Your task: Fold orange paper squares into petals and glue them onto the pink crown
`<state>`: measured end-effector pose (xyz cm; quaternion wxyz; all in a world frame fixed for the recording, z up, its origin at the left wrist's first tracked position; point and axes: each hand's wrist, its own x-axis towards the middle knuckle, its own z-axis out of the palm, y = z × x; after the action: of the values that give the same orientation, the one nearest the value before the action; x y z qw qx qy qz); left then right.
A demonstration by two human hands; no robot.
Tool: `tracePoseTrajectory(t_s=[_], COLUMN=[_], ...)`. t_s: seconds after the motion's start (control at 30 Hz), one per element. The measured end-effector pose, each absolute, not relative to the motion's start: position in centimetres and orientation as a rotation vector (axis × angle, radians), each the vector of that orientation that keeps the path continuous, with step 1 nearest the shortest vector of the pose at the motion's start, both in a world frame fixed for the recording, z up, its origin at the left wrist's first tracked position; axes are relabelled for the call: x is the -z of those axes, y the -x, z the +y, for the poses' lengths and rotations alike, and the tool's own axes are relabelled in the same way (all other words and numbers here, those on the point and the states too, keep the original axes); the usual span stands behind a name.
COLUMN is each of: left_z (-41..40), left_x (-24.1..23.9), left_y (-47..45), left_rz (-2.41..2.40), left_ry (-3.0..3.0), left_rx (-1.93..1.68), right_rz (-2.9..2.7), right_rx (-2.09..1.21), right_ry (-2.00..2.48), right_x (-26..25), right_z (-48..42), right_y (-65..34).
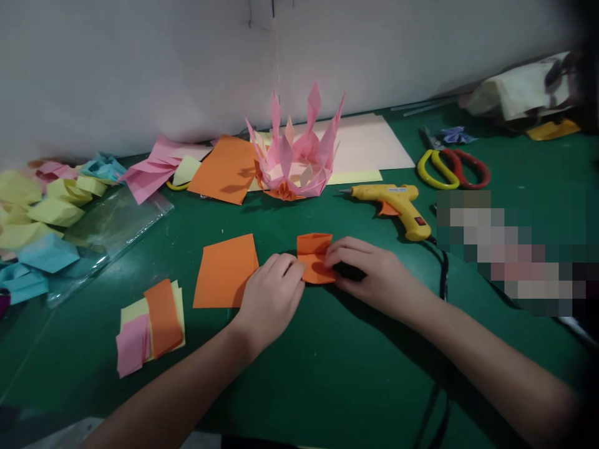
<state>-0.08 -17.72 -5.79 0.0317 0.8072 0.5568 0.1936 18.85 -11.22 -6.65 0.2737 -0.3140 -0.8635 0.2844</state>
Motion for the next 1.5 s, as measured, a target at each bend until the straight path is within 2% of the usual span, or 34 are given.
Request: tracePoseTrajectory(t_s=[0.23,0.53,0.9,1.3,1.5], left_z=[-17.3,-17.2,-16.9,-16.6,-17.5], left_x=[5.8,5.3,6.0,6.3,6.3], left_y=[0.4,0.0,-0.5,-0.5,-0.6], left_rz=[1.686,1.829,1.942,2.018,2.003], left_ry=[-2.432,-2.049,-2.154,-2.235,-2.511], left_rx=[-0.631,-0.615,-0.561,-0.453,-0.406], right_rz=[-2.402,-2.284,-2.260,-2.196,-2.227], right_rx=[-0.727,-0.773,-0.601,-0.609,-0.554], right_ry=[0.797,1.065,1.130,1.199,1.225], right_x=[6.6,6.5,7.3,7.3,7.7], right_z=[-10.7,-11.4,-11.4,-11.7,-11.6], right_y=[-19.4,-18.5,-17.5,-17.1,-17.1])
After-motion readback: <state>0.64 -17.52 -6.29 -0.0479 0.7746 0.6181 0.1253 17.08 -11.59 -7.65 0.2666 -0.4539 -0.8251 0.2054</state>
